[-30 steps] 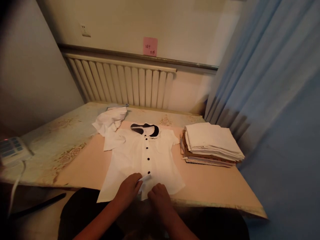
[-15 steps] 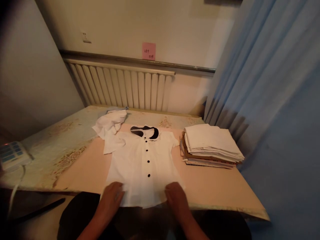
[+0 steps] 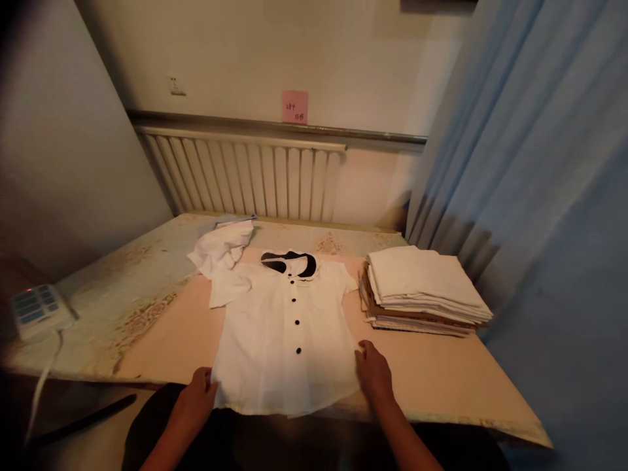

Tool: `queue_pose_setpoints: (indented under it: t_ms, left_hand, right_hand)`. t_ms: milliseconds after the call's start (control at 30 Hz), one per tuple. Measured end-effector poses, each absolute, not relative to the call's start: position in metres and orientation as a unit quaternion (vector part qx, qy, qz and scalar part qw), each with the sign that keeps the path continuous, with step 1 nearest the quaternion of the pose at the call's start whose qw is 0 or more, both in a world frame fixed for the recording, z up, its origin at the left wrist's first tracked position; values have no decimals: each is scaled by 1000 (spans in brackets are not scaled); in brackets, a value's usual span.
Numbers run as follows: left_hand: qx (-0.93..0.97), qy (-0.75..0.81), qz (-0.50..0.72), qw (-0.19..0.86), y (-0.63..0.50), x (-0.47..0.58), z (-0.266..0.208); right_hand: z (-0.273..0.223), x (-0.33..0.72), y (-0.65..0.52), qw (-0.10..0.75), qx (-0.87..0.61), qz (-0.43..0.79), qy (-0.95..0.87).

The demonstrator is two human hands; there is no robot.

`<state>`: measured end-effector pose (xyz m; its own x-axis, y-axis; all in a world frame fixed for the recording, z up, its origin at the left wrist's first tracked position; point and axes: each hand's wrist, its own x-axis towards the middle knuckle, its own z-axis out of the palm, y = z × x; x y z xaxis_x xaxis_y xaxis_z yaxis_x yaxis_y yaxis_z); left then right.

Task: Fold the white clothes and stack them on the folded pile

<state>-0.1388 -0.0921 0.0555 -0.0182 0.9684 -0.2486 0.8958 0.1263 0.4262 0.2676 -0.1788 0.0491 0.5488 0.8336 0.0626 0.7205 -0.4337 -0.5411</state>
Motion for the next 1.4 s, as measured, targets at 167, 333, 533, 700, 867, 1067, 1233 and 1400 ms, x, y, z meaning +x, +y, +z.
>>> queue_pose_setpoints:
  t_ms: [167, 333, 533, 700, 867, 1067, 1233, 1400]
  left_hand:
    - [638, 716, 94, 267, -95, -141, 61]
    - [642, 716, 92, 257, -99, -144, 68]
    - [672, 699, 16, 246, -108, -157, 73]
    - [740, 657, 35, 140, -103, -147, 80]
    - [791, 596, 135, 30, -65, -109, 67]
    - [827, 530, 186, -15, -3, -69, 40]
    - [839, 517, 168, -36, 32, -60, 23]
    - [835, 519, 164, -81, 46, -58, 11]
  right_hand:
    - [47, 273, -178, 262, -839, 116, -463]
    - [46, 278, -179, 254, -837, 124, -468]
    - [51, 273, -182, 210, -819, 18, -535]
    - [54, 243, -151, 252, -738, -106, -617]
    - [48, 182, -102, 276, -634, -120, -712]
    - [26, 140, -80, 189, -584, -79, -786]
    - [21, 141, -82, 145, -600, -45, -785]
    - [20, 145, -79, 139, -596, -43, -790]
